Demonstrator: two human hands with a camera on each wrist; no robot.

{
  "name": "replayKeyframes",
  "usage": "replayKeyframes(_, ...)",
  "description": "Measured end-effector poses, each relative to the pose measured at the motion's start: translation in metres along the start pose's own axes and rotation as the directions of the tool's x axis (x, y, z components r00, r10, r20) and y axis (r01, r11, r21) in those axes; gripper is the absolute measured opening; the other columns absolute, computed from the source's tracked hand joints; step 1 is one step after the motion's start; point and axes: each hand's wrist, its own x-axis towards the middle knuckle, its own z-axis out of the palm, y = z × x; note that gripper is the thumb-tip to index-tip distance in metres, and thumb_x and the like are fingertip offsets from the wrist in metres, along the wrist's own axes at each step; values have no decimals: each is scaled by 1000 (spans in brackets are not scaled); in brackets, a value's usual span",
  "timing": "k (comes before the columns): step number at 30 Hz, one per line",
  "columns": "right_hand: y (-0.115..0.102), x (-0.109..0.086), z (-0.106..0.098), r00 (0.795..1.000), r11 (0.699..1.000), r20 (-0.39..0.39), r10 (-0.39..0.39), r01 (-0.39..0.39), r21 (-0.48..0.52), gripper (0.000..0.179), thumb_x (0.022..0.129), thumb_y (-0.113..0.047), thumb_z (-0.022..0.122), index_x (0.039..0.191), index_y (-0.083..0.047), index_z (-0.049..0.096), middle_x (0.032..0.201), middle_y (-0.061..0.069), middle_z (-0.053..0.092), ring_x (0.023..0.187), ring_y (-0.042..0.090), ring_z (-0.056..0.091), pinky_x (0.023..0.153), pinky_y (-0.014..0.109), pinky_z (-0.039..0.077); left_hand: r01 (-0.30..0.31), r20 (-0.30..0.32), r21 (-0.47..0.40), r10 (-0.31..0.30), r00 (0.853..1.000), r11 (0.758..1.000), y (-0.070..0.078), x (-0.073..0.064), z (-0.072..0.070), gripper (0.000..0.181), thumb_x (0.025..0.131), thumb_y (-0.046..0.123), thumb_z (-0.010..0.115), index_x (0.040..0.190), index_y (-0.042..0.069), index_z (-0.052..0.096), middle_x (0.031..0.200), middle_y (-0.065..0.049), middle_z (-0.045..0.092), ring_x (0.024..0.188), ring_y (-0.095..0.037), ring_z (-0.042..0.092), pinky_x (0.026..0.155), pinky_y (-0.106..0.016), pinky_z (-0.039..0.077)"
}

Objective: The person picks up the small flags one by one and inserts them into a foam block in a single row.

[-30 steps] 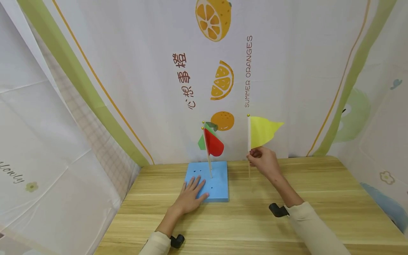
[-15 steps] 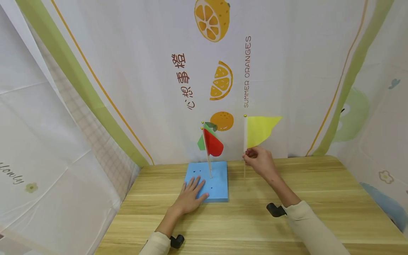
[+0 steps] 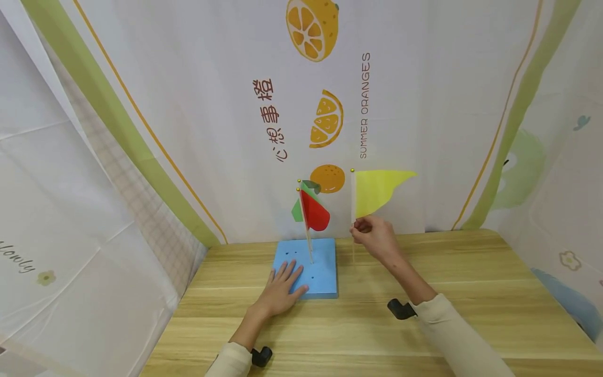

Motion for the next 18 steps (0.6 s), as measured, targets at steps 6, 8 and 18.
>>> replayKeyframes(6, -4, 1, 6, 1000, 1000, -3, -19, 19, -14, 14, 90, -15, 71, 95, -2, 66, 89, 14, 71, 73, 15, 71, 63, 21, 59, -3, -2, 1, 3, 1000, 1000, 0, 0, 1, 71, 100, 60, 37, 156, 18, 30, 164, -10, 20, 152, -37, 14, 120, -63, 12)
replayKeyframes(8, -5, 1, 8, 1000, 1000, 0, -23, 23, -8, 14, 90, -15, 72, 95, -2, 67, 90, 14, 72, 74, 16, 71, 63, 21, 59, -4, -2, 1, 4, 1000, 1000, 0, 0, 0, 70, 100, 60, 37, 156, 19, 30, 164, -10, 20, 152, -37, 14, 120, -63, 12)
replayKeyframes(18, -12, 2, 16, 999, 999, 10, -37, 38, -31, 14, 90, -15, 72, 96, -4, 67, 90, 12, 73, 74, 20, 71, 63, 22, 59, -5, -7, -2, 5, 1000, 1000, -1, 1, 1, 70, 100, 60, 37, 156, 19, 30, 164, -10, 20, 152, -37, 14, 120, -63, 12)
